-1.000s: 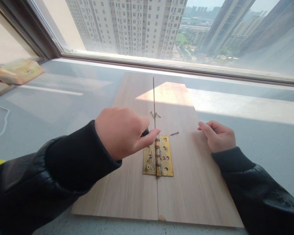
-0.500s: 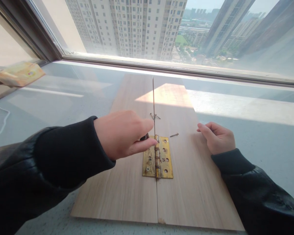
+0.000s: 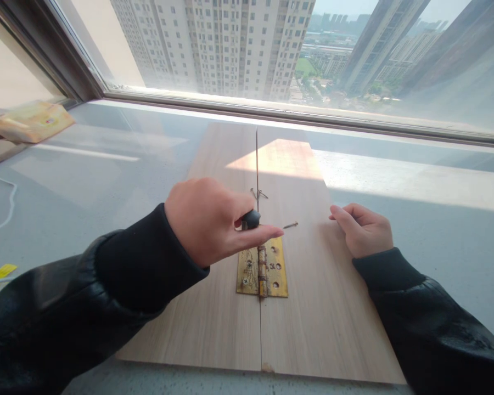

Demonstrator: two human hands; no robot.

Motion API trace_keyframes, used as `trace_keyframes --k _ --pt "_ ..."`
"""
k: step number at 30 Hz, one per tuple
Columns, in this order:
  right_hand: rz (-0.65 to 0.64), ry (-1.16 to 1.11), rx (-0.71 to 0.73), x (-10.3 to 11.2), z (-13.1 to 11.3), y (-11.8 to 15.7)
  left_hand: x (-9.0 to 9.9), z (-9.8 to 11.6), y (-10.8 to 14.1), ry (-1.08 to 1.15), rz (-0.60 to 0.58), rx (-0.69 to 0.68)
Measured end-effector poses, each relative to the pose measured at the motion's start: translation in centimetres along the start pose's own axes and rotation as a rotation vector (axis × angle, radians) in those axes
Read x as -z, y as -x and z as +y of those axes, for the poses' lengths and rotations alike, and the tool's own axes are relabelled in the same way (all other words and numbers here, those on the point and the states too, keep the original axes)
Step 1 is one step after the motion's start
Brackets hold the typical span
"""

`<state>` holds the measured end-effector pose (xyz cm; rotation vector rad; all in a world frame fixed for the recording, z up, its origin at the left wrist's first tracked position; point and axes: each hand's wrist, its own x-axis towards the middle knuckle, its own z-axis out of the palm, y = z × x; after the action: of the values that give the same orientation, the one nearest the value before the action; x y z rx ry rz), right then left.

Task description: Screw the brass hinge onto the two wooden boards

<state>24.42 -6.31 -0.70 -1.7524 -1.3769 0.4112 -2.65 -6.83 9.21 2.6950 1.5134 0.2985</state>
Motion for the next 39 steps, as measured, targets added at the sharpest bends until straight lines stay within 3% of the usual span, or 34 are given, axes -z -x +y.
trace_keyframes --k 4,7,11,19,25,33,39 --pt "-0.001 -0.007 0.005 0.1 0.0 0.0 -0.2 0.4 0.3 -0.168 0.024 0.103" --pt "0.001 -0.007 0.007 0.1 0.0 0.0 0.1 0.8 0.3 -0.224 -0.045 0.119" --pt "-0.001 -0.010 0.012 0.1 0.1 0.0 0.6 1.3 0.0 -0.235 -0.135 0.078" --pt "0.005 -0.014 0.025 0.1 0.4 -0.1 0.4 0.7 -0.3 -0.120 -0.084 -0.069" --pt "0.003 -0.012 0.027 0.1 0.3 -0.1 0.0 0.0 -0.5 0.023 -0.110 -0.145" --pt "-0.003 0.003 0.026 0.0 0.4 -0.2 -1.5 -0.7 0.8 0.306 0.134 -0.102" --pt "0.004 0.004 0.029 0.0 0.3 -0.1 -2.0 0.0 1.5 0.177 0.273 -0.049"
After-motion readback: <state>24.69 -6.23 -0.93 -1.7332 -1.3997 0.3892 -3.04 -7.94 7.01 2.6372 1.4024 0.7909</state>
